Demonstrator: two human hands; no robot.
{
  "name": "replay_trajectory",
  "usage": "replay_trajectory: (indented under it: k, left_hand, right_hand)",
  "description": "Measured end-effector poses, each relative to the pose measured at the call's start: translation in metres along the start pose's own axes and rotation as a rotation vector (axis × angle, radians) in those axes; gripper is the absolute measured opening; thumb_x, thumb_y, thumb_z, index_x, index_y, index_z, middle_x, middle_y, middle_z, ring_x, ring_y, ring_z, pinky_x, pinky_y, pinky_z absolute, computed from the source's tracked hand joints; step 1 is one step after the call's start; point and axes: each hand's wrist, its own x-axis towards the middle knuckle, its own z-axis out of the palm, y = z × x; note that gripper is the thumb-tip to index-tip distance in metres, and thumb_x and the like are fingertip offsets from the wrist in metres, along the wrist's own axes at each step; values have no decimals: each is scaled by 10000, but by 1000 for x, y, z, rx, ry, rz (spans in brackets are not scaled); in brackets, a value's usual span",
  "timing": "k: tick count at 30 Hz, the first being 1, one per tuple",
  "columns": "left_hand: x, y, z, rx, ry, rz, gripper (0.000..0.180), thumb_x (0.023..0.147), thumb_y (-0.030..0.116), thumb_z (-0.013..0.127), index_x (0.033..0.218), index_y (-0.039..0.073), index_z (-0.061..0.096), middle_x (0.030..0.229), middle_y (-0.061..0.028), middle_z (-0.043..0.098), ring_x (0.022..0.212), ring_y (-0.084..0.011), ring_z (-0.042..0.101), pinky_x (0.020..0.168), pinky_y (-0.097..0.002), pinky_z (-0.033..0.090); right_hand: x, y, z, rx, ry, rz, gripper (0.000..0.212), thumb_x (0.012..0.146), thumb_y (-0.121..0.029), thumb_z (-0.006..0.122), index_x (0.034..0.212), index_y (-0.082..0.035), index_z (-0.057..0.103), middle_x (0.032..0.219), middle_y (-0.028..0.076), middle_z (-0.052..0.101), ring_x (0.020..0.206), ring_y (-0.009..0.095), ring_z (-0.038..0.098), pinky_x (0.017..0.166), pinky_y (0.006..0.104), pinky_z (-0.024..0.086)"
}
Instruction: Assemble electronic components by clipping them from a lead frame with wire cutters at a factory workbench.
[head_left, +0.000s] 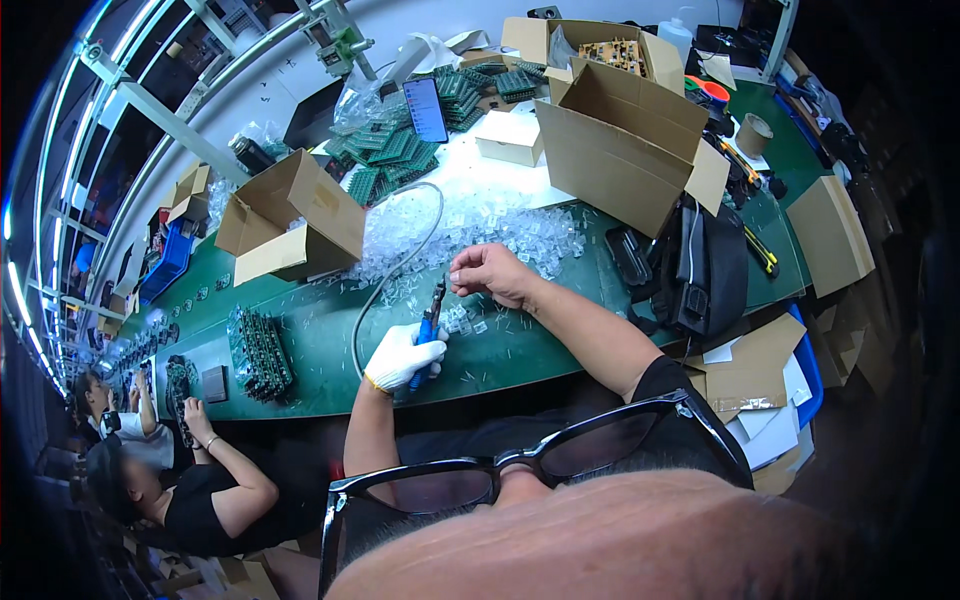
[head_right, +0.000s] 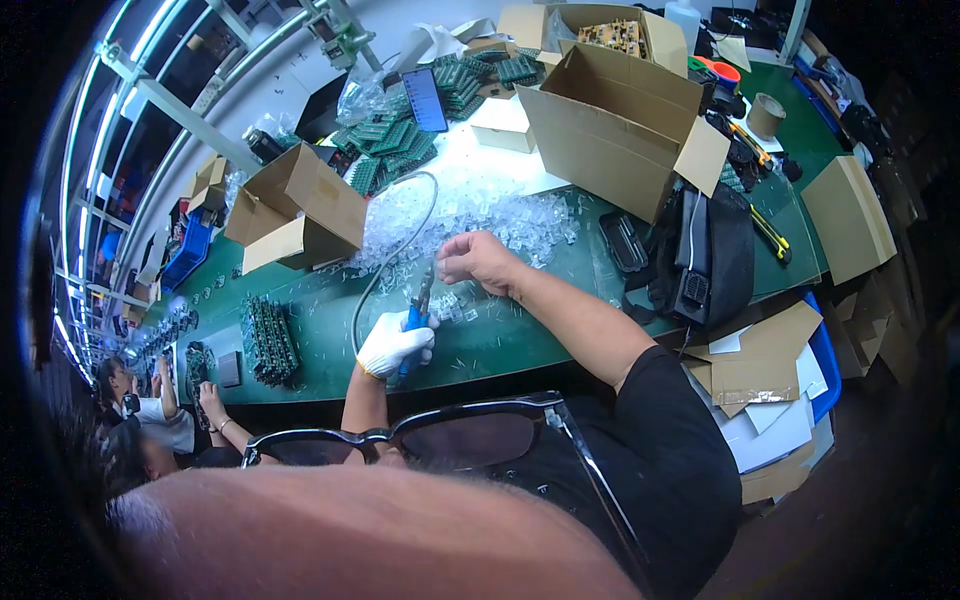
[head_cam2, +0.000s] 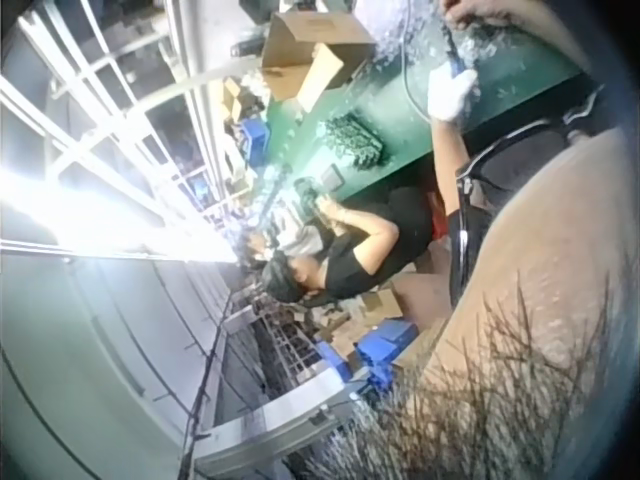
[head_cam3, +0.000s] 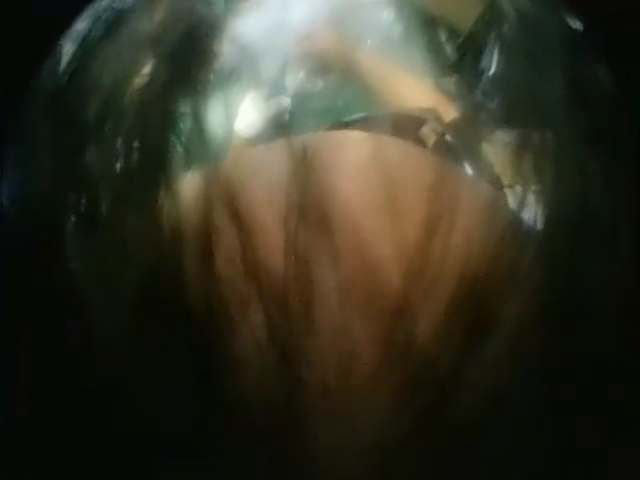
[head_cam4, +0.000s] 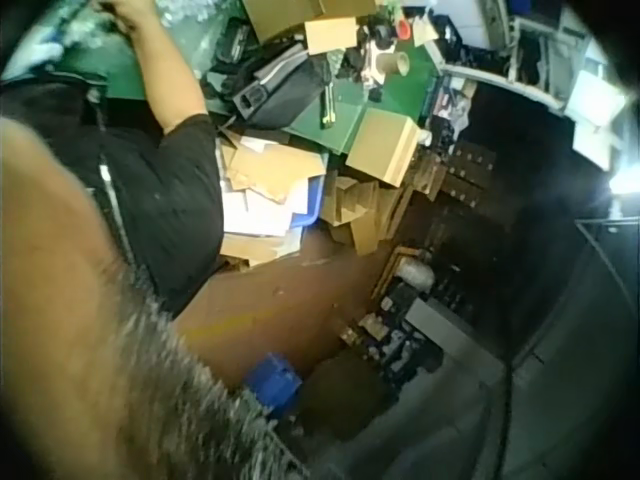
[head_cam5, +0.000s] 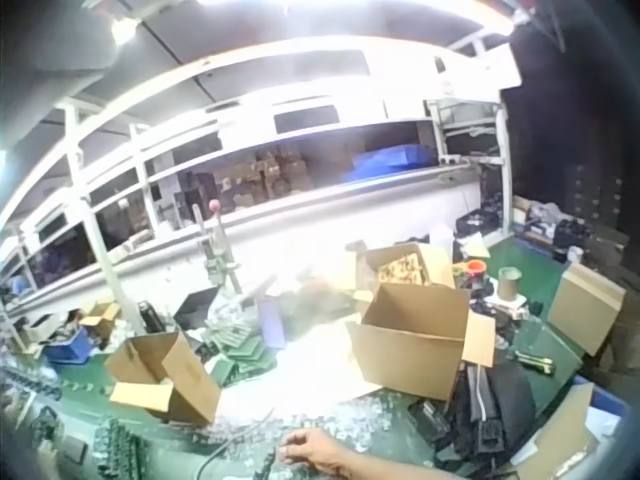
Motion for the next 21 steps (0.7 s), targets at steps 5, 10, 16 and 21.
replay_trajectory:
  k: [5, 10, 16, 21]
  left_hand:
    - [8, -15, -7, -50, -32, 17, 301, 941, 189, 779, 1152, -14, 707, 856, -46, 698, 690, -129, 669, 626, -305, 572]
    - [9, -37, -27, -471, -119, 196, 443, 961, 238, 757, 1271, -61, 653, 929, -95, 727, 775, -207, 729, 719, -380, 630]
    - [13, -36, -25, -377, -103, 137, 473, 952, 225, 751, 1298, -78, 640, 948, -114, 735, 786, -207, 734, 744, -379, 639]
    - [9, -38, -28, -431, -110, 156, 475, 949, 210, 751, 1304, -86, 639, 956, -116, 739, 794, -201, 738, 753, -379, 642]
  right_hand:
    - [0, 0, -7, -108, 24, -10, 159, 905, -36, 813, 1036, 16, 738, 952, 100, 758, 880, 193, 755, 795, 327, 644]
    - [-11, -6, 10, -1040, -13, -192, 249, 845, -166, 857, 1032, -16, 791, 944, 136, 793, 886, 237, 768, 837, 385, 617]
    - [-11, -21, -1, -1070, 68, -239, 259, 871, -184, 782, 1096, -57, 800, 1050, 164, 798, 994, 314, 769, 919, 407, 590]
    - [-10, -34, -18, -1368, 345, -378, 260, 882, -145, 715, 1126, -74, 772, 1100, 184, 767, 1036, 414, 719, 915, 496, 574]
